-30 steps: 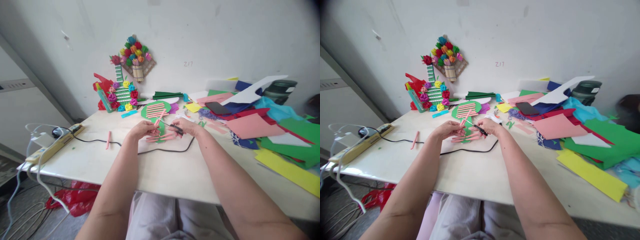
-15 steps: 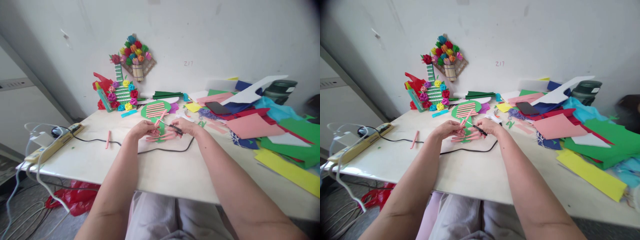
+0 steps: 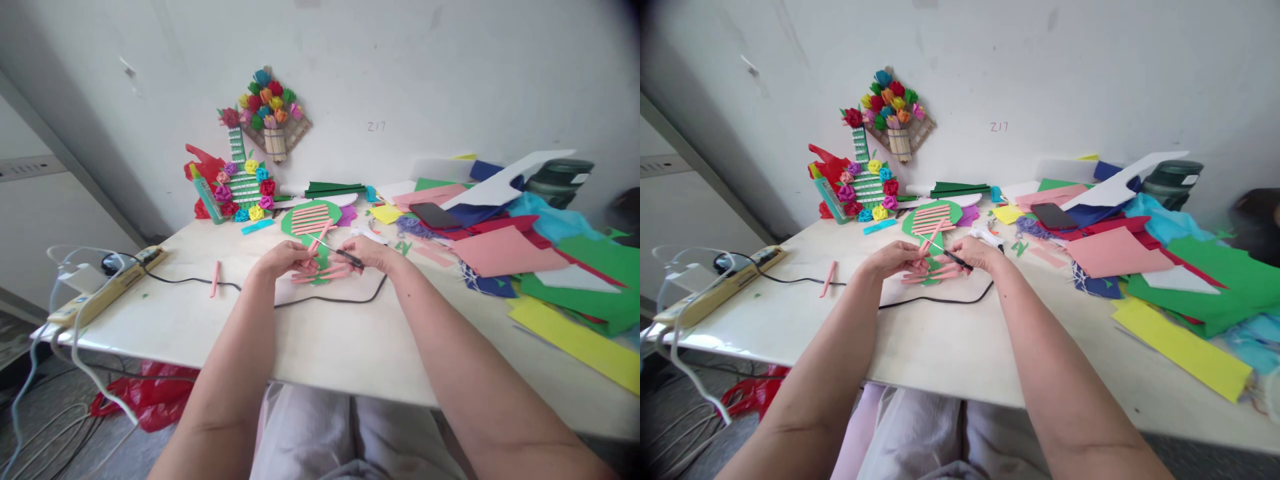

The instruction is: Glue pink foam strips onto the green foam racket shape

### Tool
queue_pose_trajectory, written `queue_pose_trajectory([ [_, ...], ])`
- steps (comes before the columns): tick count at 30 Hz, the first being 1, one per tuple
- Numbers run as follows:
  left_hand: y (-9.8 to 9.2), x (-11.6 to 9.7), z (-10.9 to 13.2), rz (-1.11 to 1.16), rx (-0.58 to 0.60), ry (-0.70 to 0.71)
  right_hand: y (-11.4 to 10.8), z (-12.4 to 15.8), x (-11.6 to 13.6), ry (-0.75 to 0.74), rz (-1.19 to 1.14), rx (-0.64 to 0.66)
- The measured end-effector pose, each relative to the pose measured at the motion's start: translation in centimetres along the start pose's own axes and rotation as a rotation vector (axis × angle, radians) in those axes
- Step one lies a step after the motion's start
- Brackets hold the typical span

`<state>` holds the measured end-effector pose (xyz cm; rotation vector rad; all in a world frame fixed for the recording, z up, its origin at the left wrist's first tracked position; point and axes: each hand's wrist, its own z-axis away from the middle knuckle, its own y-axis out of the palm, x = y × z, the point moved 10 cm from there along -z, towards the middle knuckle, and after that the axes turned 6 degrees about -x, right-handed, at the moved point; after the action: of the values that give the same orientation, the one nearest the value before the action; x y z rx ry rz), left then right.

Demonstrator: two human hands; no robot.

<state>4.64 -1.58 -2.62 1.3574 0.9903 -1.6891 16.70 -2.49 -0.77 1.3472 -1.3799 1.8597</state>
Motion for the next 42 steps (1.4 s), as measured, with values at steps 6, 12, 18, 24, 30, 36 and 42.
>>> queue_pose_trajectory([
  [6, 0.1, -0.2, 0.2, 0.004, 0.0, -0.002, 0.1, 0.0, 0.1, -0.02, 0.02, 0.013],
  [12, 0.2, -0.1, 0.3, 0.004, 0.002, -0.021, 0.2, -0.2, -0.2, -0.02, 0.03, 0.02],
  [18, 0.1, 0.2, 0.2, 0.011, 0.001, -0.036, -0.1, -0.2, -0.1, -0.025, 0.043, -0.01],
  [24, 0.0, 0.7, -0.1, 0.057, 0.006, -0.059, 0.0, 0.4, 0.8, -0.043, 0.015, -0.031],
  [30, 0.0, 1.1, -0.2, 0.109, 0.025, -0.089, 0.2, 0.7, 1.2, -0.042, 0.008, -0.028],
  [36, -0.2, 1.8, -0.3, 0.141, 0.015, -0.141, 0.2, 0.9, 1.5, -0.035, 0.003, -0.023],
  [42, -0.3, 2.0, -0.2, 0.172, 0.008, -0.164, 0.1, 0.5, 1.0, -0.036, 0.019, -0.037],
])
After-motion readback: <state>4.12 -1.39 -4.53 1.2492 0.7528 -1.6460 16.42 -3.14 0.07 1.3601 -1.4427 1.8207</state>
